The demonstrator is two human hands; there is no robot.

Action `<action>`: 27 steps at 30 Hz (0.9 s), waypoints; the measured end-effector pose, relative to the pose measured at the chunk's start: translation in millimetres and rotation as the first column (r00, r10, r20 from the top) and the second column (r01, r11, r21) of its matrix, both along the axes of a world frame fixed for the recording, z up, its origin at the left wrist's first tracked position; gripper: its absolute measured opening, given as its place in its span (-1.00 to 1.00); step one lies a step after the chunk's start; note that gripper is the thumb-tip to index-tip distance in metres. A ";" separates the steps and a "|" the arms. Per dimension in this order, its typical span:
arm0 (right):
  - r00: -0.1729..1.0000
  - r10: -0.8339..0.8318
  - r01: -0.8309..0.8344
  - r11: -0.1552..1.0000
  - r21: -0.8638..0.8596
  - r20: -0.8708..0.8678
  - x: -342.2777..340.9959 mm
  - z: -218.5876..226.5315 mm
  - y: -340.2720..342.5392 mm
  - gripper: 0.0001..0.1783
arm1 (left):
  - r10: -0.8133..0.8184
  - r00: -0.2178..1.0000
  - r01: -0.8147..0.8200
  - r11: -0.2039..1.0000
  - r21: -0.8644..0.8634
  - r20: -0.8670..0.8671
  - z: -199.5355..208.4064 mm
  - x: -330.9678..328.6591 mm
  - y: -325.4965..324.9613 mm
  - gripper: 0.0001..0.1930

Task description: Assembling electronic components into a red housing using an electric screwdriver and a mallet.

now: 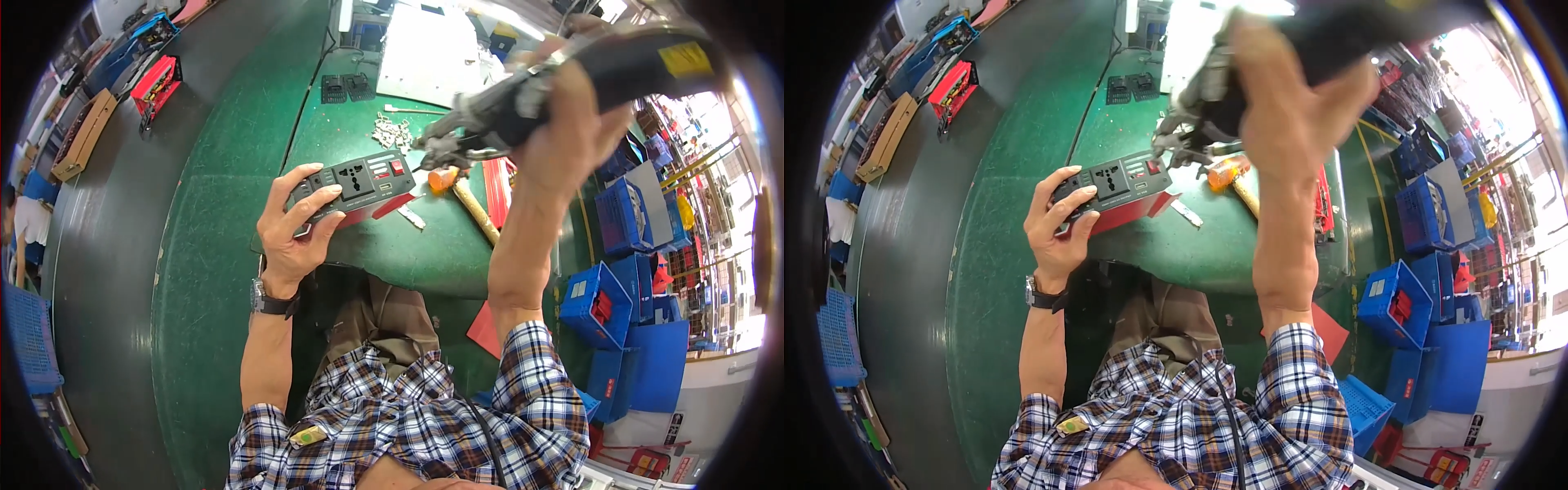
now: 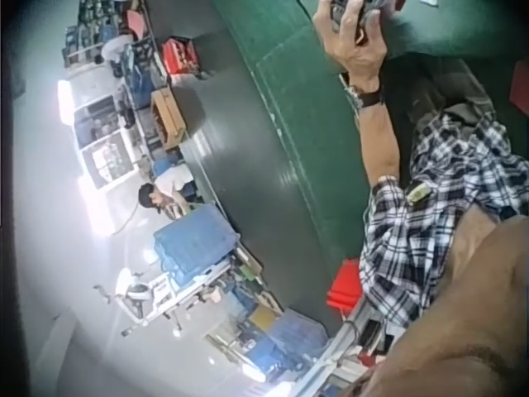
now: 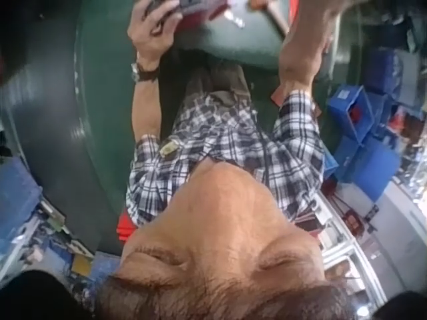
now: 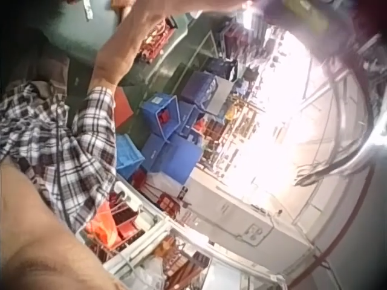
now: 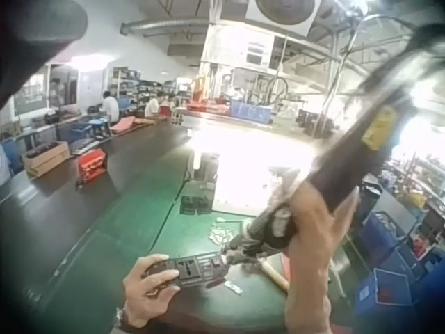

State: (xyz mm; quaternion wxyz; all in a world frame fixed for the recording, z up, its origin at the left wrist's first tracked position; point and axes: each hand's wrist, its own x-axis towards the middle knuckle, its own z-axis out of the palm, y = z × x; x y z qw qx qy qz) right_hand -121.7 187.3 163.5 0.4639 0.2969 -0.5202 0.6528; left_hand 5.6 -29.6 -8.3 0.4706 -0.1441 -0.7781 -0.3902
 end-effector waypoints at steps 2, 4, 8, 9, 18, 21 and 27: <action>0.990 0.139 -0.134 0.975 -0.178 0.015 3.5 14.7 19.5 -0.54 | 0.028 1.000 -0.028 1.000 0.009 0.000 0.0 4.3 -3.5 -0.65; 0.713 0.701 -0.694 0.707 0.132 -0.005 28.4 51.8 35.0 -0.62 | -0.101 0.995 0.096 0.977 0.190 0.017 -0.5 -2.7 6.7 -0.54; 0.611 0.792 -0.792 0.611 -0.004 0.023 51.8 28.6 -21.5 -0.55 | -0.126 0.992 0.118 0.959 0.258 0.013 -2.0 -3.2 6.1 -0.49; 0.627 0.779 -0.778 0.624 -0.072 -0.017 58.6 22.2 -38.5 -0.53 | -0.119 0.993 0.112 0.962 0.249 0.015 0.5 -1.8 6.6 -0.52; 0.655 0.753 -0.756 0.651 0.070 0.065 61.7 9.6 -80.8 -0.50 | -0.079 0.996 0.062 0.959 0.276 0.051 3.4 -0.2 10.2 -0.59; 0.680 0.727 -0.733 0.671 0.113 0.093 60.6 4.3 -84.9 -0.43 | -0.074 0.995 0.054 0.958 0.282 0.060 3.5 -0.7 10.1 -0.61; 0.720 0.685 -0.693 0.699 0.178 0.110 68.8 0.0 -93.6 -0.34 | -0.053 0.998 0.043 0.960 0.275 0.030 4.1 -2.2 10.2 -0.61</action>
